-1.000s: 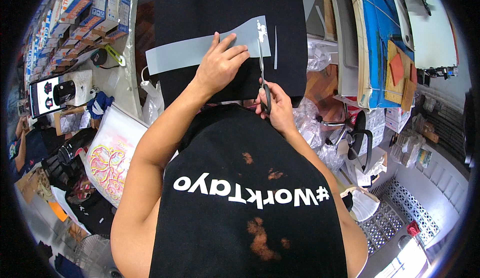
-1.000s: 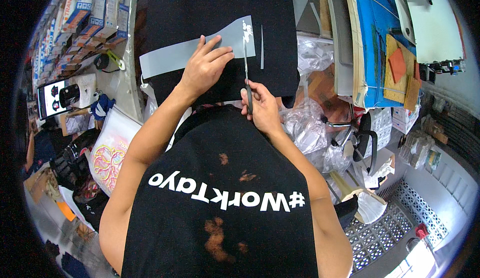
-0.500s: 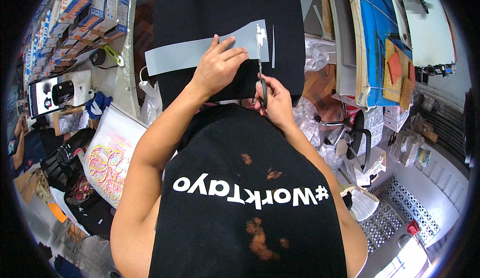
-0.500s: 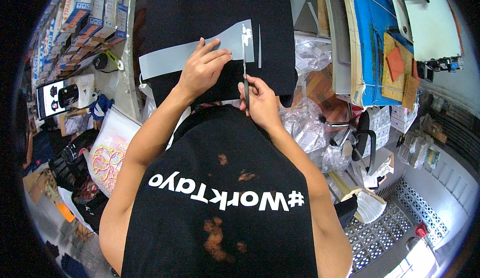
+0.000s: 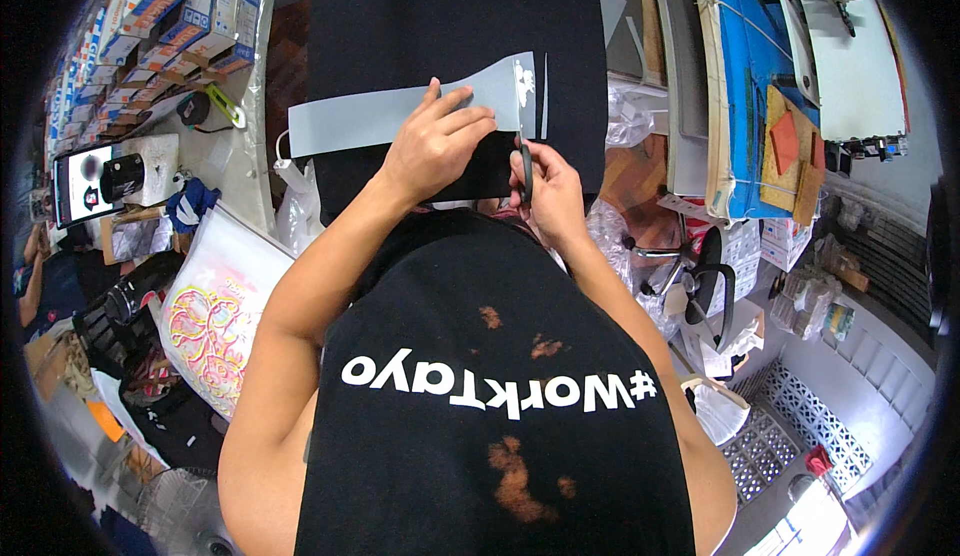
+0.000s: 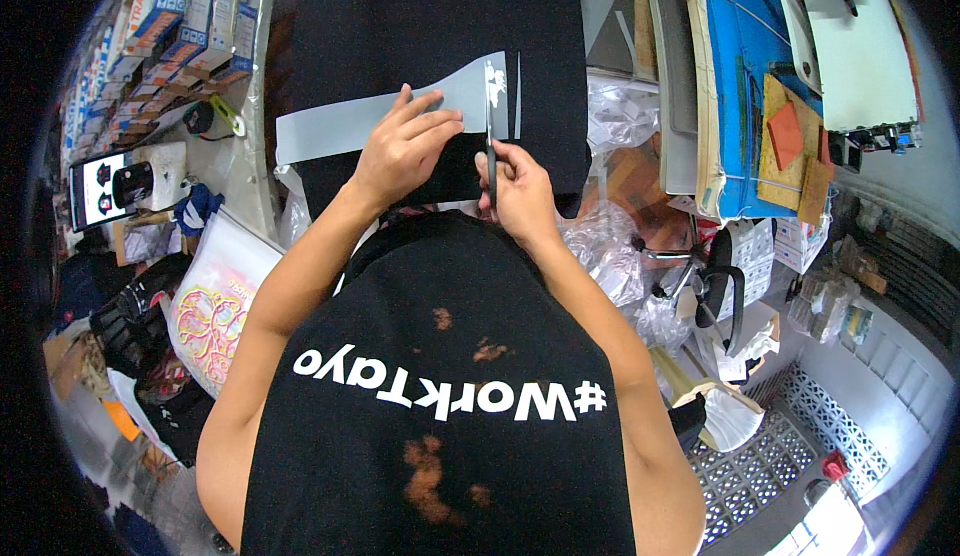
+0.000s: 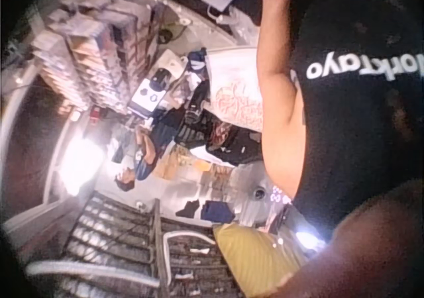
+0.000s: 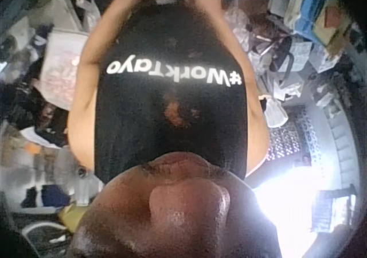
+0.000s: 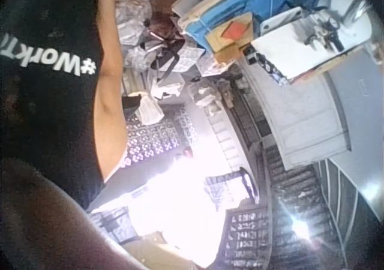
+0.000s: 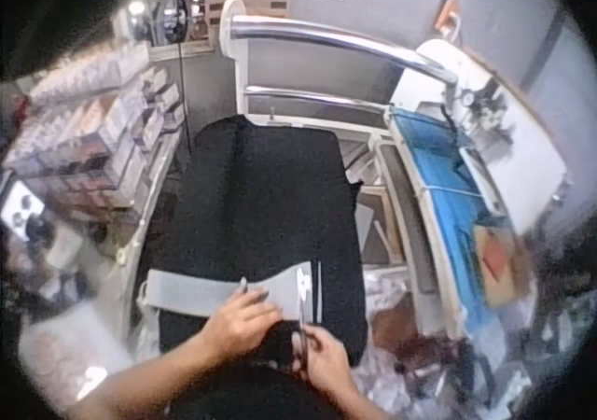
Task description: The person places a black t-shirt on a heat press, aligns a colorful transfer sheet, and operates the press to apply the design. They then remove the finished shirt, place it on a nearby chair, and repeat the process with another t-shirt, trimming excess transfer material with scissors.
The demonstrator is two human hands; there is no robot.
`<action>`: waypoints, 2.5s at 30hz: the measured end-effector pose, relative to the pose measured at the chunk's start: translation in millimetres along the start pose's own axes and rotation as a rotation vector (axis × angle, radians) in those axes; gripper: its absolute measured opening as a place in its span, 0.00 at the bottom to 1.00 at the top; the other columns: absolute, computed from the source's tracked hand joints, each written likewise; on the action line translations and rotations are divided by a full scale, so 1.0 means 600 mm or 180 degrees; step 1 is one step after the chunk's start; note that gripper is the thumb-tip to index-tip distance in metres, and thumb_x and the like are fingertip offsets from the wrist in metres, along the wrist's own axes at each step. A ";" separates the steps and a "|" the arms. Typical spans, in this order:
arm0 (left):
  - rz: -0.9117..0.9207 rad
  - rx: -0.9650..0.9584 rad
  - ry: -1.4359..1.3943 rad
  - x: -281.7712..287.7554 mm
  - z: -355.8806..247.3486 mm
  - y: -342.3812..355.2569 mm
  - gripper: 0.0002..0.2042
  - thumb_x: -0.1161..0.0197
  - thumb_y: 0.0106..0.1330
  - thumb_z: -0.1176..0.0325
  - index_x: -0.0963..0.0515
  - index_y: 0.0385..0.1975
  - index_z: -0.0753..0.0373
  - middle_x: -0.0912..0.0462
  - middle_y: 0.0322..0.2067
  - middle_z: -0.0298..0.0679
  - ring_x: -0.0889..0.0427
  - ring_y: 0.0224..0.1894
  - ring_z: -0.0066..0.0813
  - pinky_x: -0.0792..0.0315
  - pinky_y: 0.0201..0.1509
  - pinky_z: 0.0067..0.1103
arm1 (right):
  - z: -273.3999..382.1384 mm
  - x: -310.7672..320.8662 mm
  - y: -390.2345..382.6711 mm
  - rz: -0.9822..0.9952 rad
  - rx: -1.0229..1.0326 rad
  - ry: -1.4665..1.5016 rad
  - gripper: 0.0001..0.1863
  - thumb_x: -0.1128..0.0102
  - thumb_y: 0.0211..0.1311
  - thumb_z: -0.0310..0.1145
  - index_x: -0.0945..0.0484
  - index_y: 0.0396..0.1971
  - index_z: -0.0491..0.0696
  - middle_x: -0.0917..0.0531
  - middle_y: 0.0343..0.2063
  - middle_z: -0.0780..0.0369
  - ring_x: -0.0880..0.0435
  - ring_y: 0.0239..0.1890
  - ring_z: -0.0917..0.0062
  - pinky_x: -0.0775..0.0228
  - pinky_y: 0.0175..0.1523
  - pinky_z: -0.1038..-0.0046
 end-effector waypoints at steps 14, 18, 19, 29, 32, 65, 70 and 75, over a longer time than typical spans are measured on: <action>-0.2004 0.2788 0.0687 0.078 -0.003 -0.356 0.05 0.36 0.68 0.76 0.20 0.41 0.65 0.18 0.44 0.46 0.22 0.55 0.47 0.32 0.65 0.38 | 0.083 0.118 0.000 -0.0557 0.0722 -0.0701 0.19 0.46 0.77 0.31 0.25 0.64 0.52 0.16 0.35 0.63 0.17 0.27 0.84 0.26 0.25 0.82; -0.2255 0.5009 0.0023 0.013 0.054 -0.549 0.10 0.39 0.70 0.70 0.16 0.45 0.65 0.19 0.46 0.48 0.17 0.44 0.44 0.23 0.48 0.35 | 0.092 0.147 0.036 -0.0486 0.0846 -0.0641 0.19 0.44 0.77 0.35 0.27 0.65 0.52 0.20 0.31 0.66 0.18 0.25 0.83 0.30 0.22 0.82; -0.1170 0.5190 0.0628 -0.004 0.060 -0.557 0.12 0.43 0.70 0.71 0.17 0.48 0.65 0.18 0.46 0.50 0.16 0.46 0.46 0.23 0.50 0.37 | 0.092 0.148 0.040 -0.0372 0.0849 -0.0606 0.21 0.43 0.76 0.34 0.27 0.65 0.52 0.19 0.32 0.65 0.17 0.25 0.83 0.30 0.23 0.82; -0.1439 0.1818 0.0427 0.137 0.024 -0.101 0.09 0.35 0.63 0.74 0.15 0.42 0.63 0.14 0.40 0.47 0.16 0.44 0.46 0.24 0.51 0.36 | 0.093 0.128 0.026 -0.0329 0.1028 -0.0808 0.26 0.34 0.70 0.30 0.29 0.65 0.43 0.18 0.34 0.67 0.19 0.26 0.86 0.31 0.25 0.83; -0.0587 0.0766 -0.0598 0.057 0.017 0.065 0.09 0.32 0.63 0.69 0.14 0.41 0.61 0.14 0.44 0.43 0.18 0.51 0.44 0.27 0.58 0.36 | 0.081 0.120 0.020 -0.0283 0.0938 -0.0659 0.26 0.35 0.70 0.29 0.29 0.65 0.42 0.19 0.34 0.67 0.19 0.27 0.87 0.29 0.26 0.83; -0.1055 0.2306 -0.5100 0.117 -0.041 0.188 0.07 0.41 0.77 0.65 0.26 0.41 0.62 0.15 0.46 0.50 0.15 0.49 0.36 0.22 0.59 0.35 | 0.154 -0.027 -0.090 0.0658 0.1262 0.0268 0.27 0.29 0.65 0.30 0.30 0.59 0.41 0.20 0.32 0.65 0.20 0.30 0.84 0.24 0.35 0.80; -0.1299 0.2355 -0.5056 0.129 -0.026 0.192 0.09 0.41 0.77 0.64 0.25 0.44 0.63 0.16 0.47 0.49 0.16 0.50 0.36 0.24 0.61 0.35 | 0.153 -0.030 -0.096 0.0863 0.1235 0.0257 0.28 0.29 0.65 0.31 0.30 0.60 0.41 0.21 0.32 0.66 0.20 0.30 0.85 0.25 0.36 0.80; -0.1187 0.2484 -0.5119 0.123 -0.030 0.186 0.08 0.42 0.77 0.64 0.24 0.43 0.63 0.16 0.47 0.51 0.16 0.50 0.36 0.23 0.61 0.35 | 0.160 -0.030 -0.091 0.0837 0.1283 0.0334 0.29 0.26 0.63 0.31 0.29 0.60 0.41 0.20 0.31 0.66 0.20 0.29 0.86 0.26 0.35 0.81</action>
Point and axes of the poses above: each hand's wrist, its own y-axis towards the middle knuckle, its own x-axis out of the back of the hand, z = x × y, the point moved 5 cm from there along y, towards the middle knuckle
